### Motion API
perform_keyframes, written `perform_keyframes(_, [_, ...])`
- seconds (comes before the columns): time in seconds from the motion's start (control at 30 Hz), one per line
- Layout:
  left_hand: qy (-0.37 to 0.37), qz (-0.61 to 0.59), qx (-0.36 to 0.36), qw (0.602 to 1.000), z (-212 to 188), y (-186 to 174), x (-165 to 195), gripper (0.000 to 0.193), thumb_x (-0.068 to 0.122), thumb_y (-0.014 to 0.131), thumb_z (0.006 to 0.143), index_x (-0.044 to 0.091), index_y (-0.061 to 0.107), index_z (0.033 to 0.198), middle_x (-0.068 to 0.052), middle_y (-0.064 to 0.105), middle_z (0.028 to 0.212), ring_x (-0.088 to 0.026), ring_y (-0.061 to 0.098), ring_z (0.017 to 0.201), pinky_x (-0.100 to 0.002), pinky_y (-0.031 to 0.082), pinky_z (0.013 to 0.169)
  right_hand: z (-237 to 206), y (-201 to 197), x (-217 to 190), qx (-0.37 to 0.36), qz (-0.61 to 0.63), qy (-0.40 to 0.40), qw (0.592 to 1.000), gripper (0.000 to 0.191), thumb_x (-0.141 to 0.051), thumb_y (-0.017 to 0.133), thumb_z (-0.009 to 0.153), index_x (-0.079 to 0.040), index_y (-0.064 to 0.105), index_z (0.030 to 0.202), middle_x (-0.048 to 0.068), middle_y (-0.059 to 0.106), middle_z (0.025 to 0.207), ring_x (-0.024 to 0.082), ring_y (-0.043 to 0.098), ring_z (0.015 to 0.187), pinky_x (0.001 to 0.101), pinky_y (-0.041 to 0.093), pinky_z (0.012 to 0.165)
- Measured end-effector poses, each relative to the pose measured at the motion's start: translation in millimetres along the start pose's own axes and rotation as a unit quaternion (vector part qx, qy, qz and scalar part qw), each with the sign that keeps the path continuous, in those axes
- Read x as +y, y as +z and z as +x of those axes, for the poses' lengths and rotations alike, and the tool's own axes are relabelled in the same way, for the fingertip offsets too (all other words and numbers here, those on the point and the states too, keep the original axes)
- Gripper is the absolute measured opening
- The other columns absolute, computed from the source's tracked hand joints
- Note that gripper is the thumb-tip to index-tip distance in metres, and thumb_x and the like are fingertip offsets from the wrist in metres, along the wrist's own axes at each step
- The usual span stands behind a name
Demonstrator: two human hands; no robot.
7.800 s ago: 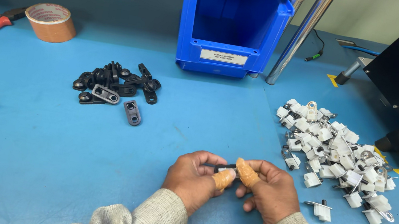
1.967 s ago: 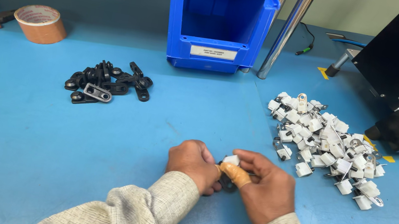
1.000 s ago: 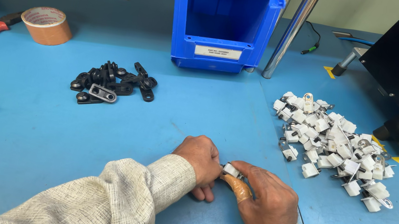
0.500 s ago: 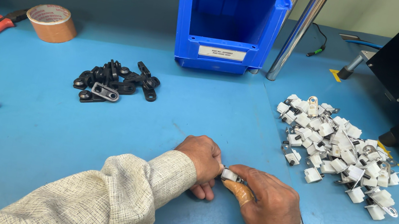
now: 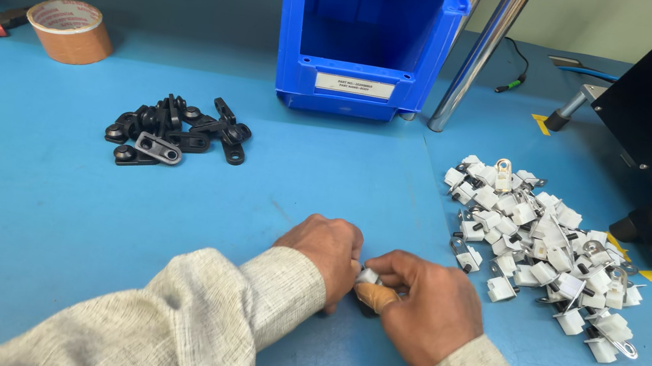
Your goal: The person sits at a workbench assembling small black plastic brackets with white plastic mounting pieces. They pick a black bracket and a white part, press the pieces together by hand to snap them, place the finished assembly on the left side of the bench, and repeat the cycle with new parts.
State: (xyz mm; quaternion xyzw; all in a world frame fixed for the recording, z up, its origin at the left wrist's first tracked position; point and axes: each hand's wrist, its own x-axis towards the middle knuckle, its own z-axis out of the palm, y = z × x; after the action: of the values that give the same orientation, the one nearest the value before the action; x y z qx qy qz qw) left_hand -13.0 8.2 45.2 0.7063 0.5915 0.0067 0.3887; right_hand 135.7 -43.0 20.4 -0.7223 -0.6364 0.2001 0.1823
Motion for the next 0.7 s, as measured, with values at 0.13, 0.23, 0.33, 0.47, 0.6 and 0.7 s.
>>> perform_keyframes(0.13, [-0.061,-0.155,-0.013,0.986,-9,5,-9,0.024,0.028,0.070,0.096,0.005,0.064,0.098,-0.010,0.075,0.076,-0.016,0.071,0.058,-0.032,0.057,0.050,7,-3,6,-0.019,0.024,0.023,0.999,0.041,-0.015,0.085,0.079,-0.024,0.077,0.119,0.002,0.081,0.092,0.015,0.075,0.080,0.0296,0.059,0.075])
perform_keyframes(0.23, [-0.073,-0.202,-0.020,0.976,-14,15,-10,0.025,0.024,0.077,0.092,0.002,0.066,0.095,-0.010,0.075,0.077,-0.015,0.071,0.056,-0.029,0.056,0.045,16,3,16,-0.050,0.139,0.035,0.988,0.036,-0.009,0.083,0.080,-0.017,0.079,0.115,0.006,0.082,0.093,0.013,0.075,0.082,0.0262,0.062,0.076])
perform_keyframes(0.33, [-0.069,-0.192,-0.014,0.979,-12,18,-9,0.012,0.010,0.074,0.090,0.003,0.066,0.094,-0.009,0.076,0.076,-0.016,0.075,0.056,-0.028,0.058,0.044,21,8,31,-0.068,0.221,0.038,0.972,0.042,0.005,0.073,0.079,-0.012,0.078,0.117,0.006,0.083,0.096,0.011,0.076,0.085,0.0244,0.062,0.079])
perform_keyframes(0.47, [-0.073,-0.194,-0.038,0.978,-8,14,-9,0.024,0.020,0.077,0.091,-0.001,0.066,0.090,-0.012,0.074,0.075,-0.019,0.074,0.056,-0.028,0.057,0.042,25,14,42,-0.086,0.281,0.052,0.954,0.046,0.009,0.066,0.079,-0.009,0.076,0.120,0.004,0.083,0.099,0.010,0.075,0.086,0.0261,0.061,0.076])
perform_keyframes(0.6, [-0.050,-0.233,-0.042,0.970,-10,13,-9,0.030,0.026,0.072,0.095,-0.003,0.067,0.090,-0.012,0.073,0.074,-0.019,0.074,0.056,-0.028,0.057,0.042,26,16,42,-0.093,0.295,0.060,0.949,0.037,0.000,0.070,0.086,-0.007,0.077,0.121,0.009,0.081,0.095,0.012,0.068,0.077,0.0271,0.057,0.068])
perform_keyframes(0.7, [-0.058,-0.240,-0.044,0.968,-7,15,-10,0.027,0.023,0.063,0.101,-0.003,0.067,0.093,-0.011,0.074,0.075,-0.019,0.074,0.057,-0.028,0.059,0.043,26,14,39,-0.090,0.264,0.064,0.958,0.036,-0.005,0.071,0.086,-0.009,0.076,0.121,0.007,0.082,0.094,0.010,0.067,0.073,0.0256,0.056,0.065])
